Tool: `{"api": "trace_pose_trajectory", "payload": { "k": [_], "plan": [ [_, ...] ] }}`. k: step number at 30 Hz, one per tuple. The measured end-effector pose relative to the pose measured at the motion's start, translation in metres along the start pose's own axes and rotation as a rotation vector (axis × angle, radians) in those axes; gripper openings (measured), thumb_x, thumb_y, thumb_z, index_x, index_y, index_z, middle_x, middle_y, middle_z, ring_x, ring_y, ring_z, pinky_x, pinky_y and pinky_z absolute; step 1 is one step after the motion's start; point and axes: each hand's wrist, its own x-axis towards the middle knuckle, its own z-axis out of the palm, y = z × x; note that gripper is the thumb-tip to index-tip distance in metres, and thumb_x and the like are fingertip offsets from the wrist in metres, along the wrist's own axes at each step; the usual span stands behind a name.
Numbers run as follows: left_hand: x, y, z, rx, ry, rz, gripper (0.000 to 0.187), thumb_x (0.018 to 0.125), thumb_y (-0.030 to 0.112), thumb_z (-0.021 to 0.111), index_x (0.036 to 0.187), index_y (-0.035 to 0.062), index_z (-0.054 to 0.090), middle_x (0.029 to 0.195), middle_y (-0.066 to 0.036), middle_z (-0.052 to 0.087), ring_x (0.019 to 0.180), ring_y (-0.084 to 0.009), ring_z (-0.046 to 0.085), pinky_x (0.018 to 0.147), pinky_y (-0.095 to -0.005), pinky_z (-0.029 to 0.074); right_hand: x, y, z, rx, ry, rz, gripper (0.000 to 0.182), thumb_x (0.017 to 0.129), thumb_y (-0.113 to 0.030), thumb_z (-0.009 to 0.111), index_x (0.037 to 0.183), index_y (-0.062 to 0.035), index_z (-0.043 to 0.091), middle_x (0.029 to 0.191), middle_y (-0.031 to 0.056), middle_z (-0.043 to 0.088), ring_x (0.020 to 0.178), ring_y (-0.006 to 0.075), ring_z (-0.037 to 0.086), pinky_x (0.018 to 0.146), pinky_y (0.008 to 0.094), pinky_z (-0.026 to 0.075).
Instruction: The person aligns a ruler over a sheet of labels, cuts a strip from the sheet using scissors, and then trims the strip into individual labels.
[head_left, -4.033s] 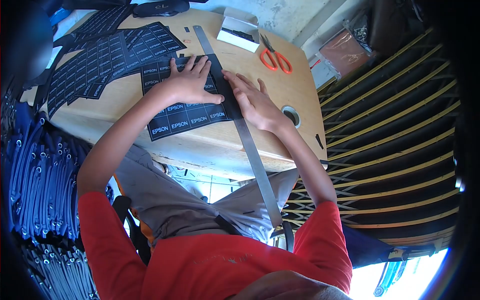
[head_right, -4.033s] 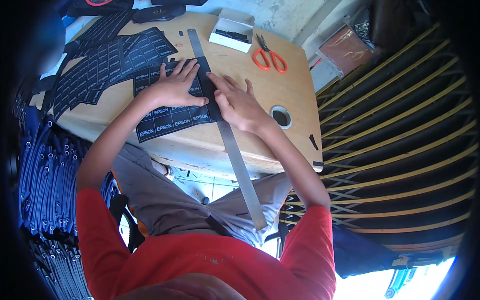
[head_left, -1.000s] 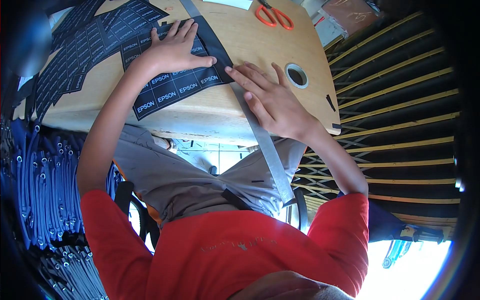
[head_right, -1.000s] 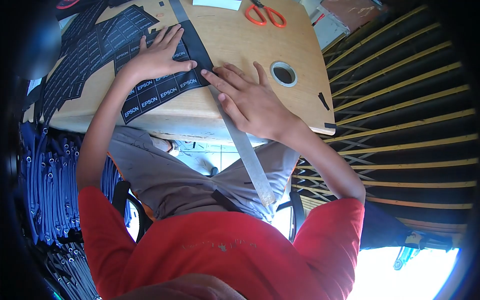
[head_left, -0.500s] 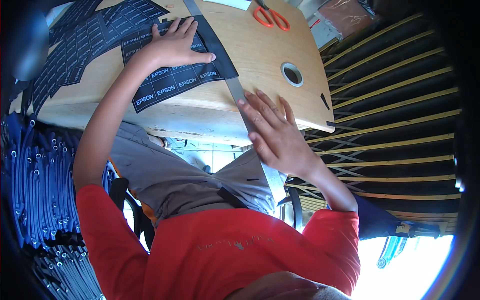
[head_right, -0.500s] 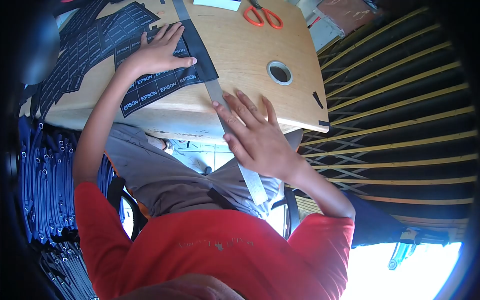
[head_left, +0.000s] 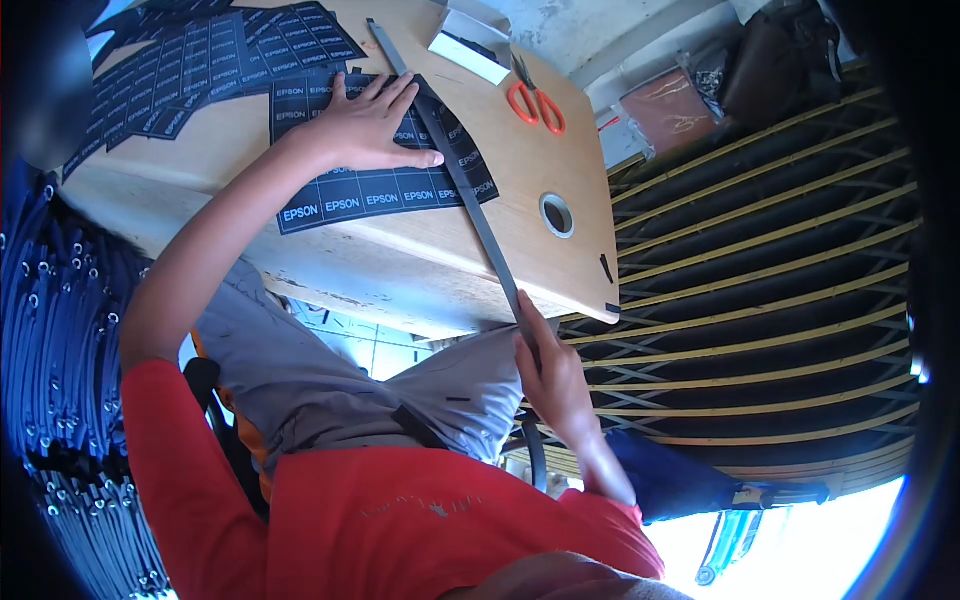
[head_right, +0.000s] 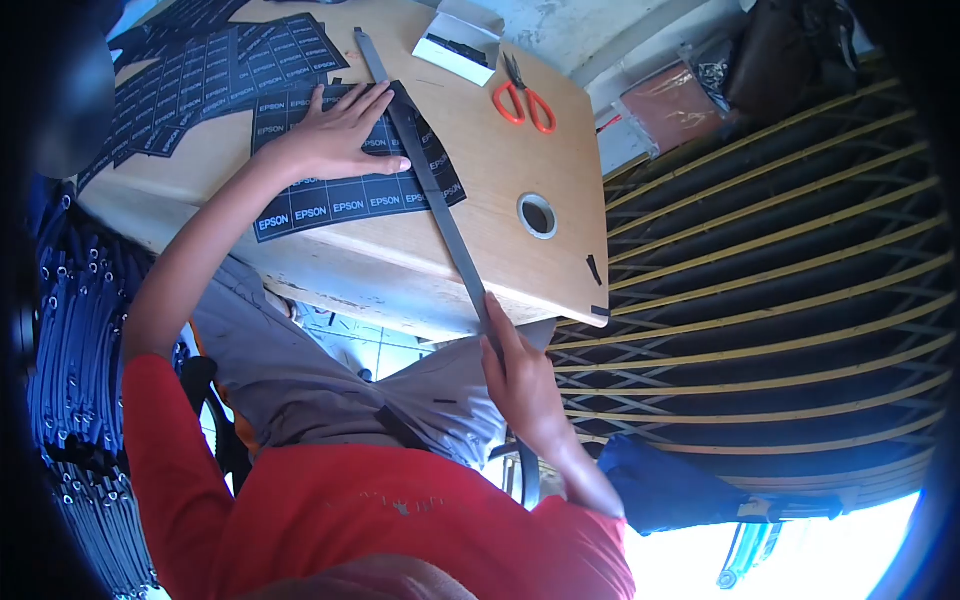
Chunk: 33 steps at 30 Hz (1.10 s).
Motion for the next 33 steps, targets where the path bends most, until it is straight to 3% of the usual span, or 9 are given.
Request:
{"api": "trace_pose_trajectory", "payload": {
  "k": [3,4,7,8,11,17,26,33],
  "plan": [
    [0.000,-0.002,0.004,-0.004,0.038,0.006,0.117,0.080,0.084,0.039,0.153,0.0001,0.005,0.161,-0.017,0.006,0.150,-0.0307,0.005,0.116,-0.0642,0.003,-0.035,0.002,0.002,0.083,0.048,0.138,0.055,0.093,-0.005,0.057,0.145,-0.0053,0.040,0.096,0.0271,0.067,0.081,0.0402,0.068,0.070,0.0429,0.051],
    [0.001,-0.001,0.005,0.004,0.045,0.005,0.117,0.080,0.084,0.039,0.154,0.0002,0.005,0.161,-0.017,0.006,0.150,-0.0306,0.005,0.116,-0.0641,0.003,-0.047,-0.003,-0.001,0.089,0.033,0.237,0.054,0.092,-0.003,0.058,0.143,-0.0051,0.044,0.086,0.0221,0.068,0.067,0.0303,0.069,0.063,0.0377,0.052],
    [0.011,-0.002,0.024,0.086,0.098,-0.032,0.116,0.077,0.086,0.038,0.155,0.0051,0.009,0.161,-0.017,0.011,0.149,-0.0296,0.009,0.116,-0.0639,0.006,-0.085,-0.007,-0.004,0.161,0.054,0.393,0.049,0.092,0.001,0.057,0.141,-0.0038,0.048,0.069,0.0113,0.063,0.056,0.0116,0.058,0.055,0.0274,0.046],
    [0.014,-0.007,0.032,0.110,0.133,-0.034,0.116,0.076,0.087,0.038,0.155,0.0060,0.011,0.160,-0.017,0.012,0.149,-0.0291,0.010,0.116,-0.0638,0.006,-0.100,0.001,0.002,0.184,0.090,0.378,0.047,0.094,-0.001,0.056,0.140,-0.0029,0.048,0.066,0.0083,0.059,0.054,0.0100,0.053,0.052,0.0258,0.043],
    [0.012,-0.004,0.026,0.092,0.121,-0.024,0.112,0.078,0.085,0.038,0.154,0.0062,0.014,0.160,-0.016,0.015,0.149,-0.0285,0.010,0.116,-0.0633,0.004,-0.125,0.013,0.005,0.147,0.096,0.392,0.046,0.094,-0.002,0.056,0.140,-0.0019,0.048,0.065,0.0058,0.055,0.053,0.0080,0.047,0.050,0.0241,0.039],
    [0.004,-0.004,0.012,0.038,0.088,0.007,0.106,0.082,0.082,0.037,0.155,0.0077,0.014,0.161,-0.012,0.015,0.149,-0.0281,0.010,0.116,-0.0626,0.003,-0.105,0.033,0.015,0.508,0.403,0.370,0.045,0.100,-0.008,0.048,0.144,-0.0022,0.040,0.063,-0.0048,0.046,0.052,0.0019,0.033,0.049,0.0199,0.027],
    [0.006,-0.015,0.012,0.029,0.034,0.151,0.106,0.080,0.084,0.035,0.154,0.0088,0.022,0.161,-0.014,0.015,0.149,-0.0306,0.008,0.114,-0.0661,0.002,-0.033,0.041,0.006,1.313,0.305,0.376,0.049,0.106,-0.023,0.038,0.150,-0.0092,0.024,0.071,0.0004,0.035,0.042,0.0034,0.030,0.035,0.0177,0.023],
    [0.001,-0.018,0.005,0.067,-0.004,0.221,0.100,0.082,0.081,0.038,0.154,0.0136,0.023,0.161,-0.010,0.015,0.150,-0.0279,0.008,0.118,-0.0605,0.003,-0.015,0.056,0.005,1.458,0.274,0.387,0.045,0.104,-0.016,0.034,0.149,-0.0118,0.029,0.066,-0.0010,0.034,0.039,0.0026,0.026,0.031,0.0169,0.023]
  ]
}}
